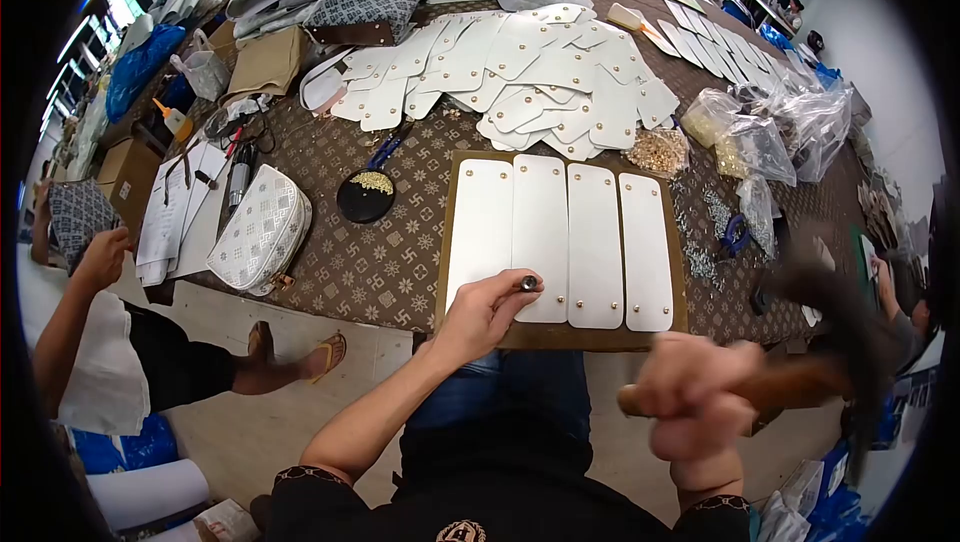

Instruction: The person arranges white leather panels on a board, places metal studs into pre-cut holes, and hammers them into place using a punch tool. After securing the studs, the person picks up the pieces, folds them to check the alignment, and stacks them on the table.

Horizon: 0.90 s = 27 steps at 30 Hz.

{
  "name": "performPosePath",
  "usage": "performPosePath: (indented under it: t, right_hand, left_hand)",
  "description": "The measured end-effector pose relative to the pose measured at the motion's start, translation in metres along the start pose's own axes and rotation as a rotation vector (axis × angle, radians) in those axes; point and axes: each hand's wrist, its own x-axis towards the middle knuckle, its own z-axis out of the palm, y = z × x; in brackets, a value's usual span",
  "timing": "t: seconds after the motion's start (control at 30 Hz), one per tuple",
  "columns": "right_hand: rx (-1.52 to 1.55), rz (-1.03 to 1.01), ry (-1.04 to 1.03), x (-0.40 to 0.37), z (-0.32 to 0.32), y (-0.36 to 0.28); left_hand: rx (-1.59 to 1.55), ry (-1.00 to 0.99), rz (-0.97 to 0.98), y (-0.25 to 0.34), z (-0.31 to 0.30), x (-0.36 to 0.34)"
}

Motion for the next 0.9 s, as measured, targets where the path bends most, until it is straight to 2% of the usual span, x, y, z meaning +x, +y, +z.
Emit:
performPosePath:
  t: [0.07,0.1,0.17,0.23,0.3,0.43,0.6,0.7,0.77,0.83,0.9]
  right_hand:
    - [-0.637,0.462,-0.484,0.000,-0.008,0.050]
    - [-0.625,0.481,-0.465,-0.016,-0.004,0.055]
    - [-0.268,0.602,-0.255,-0.022,-0.009,0.064]
    - [-0.142,0.593,-0.072,-0.038,-0.011,0.068]
    - [-0.029,0.608,0.066,-0.041,-0.019,0.078]
    - [0.050,0.701,0.152,-0.048,-0.029,0.088]
    - [-0.029,0.654,0.056,-0.057,-0.037,0.090]
    - [-0.021,0.719,0.054,-0.039,-0.038,0.059]
    - [-0.065,0.494,0.022,-0.025,-0.051,0.022]
    - [0.159,0.070,0.146,-0.018,-0.053,-0.007]
    - [0.255,-0.358,0.282,-0.006,-0.039,-0.010]
  left_hand:
    - [0.040,-0.005,-0.038,0.001,-0.001,-0.001]
    - [0.043,-0.032,-0.047,0.003,-0.002,-0.010]
    - [0.022,0.001,-0.068,0.006,-0.001,-0.001]
    - [0.006,-0.047,-0.040,-0.001,0.004,-0.005]
    - [-0.126,0.059,-0.017,-0.002,0.013,0.003]
    - [-0.191,-0.034,0.042,0.005,0.031,0.019]
    - [-0.185,-0.087,0.015,-0.008,0.045,0.026]
    - [-0.152,-0.114,0.019,-0.005,0.042,0.027]
    - [-0.098,-0.186,0.008,-0.002,0.040,0.027]
    - [-0.125,-0.183,0.014,-0.003,0.042,0.028]
    - [-0.155,-0.172,0.014,-0.003,0.044,0.027]
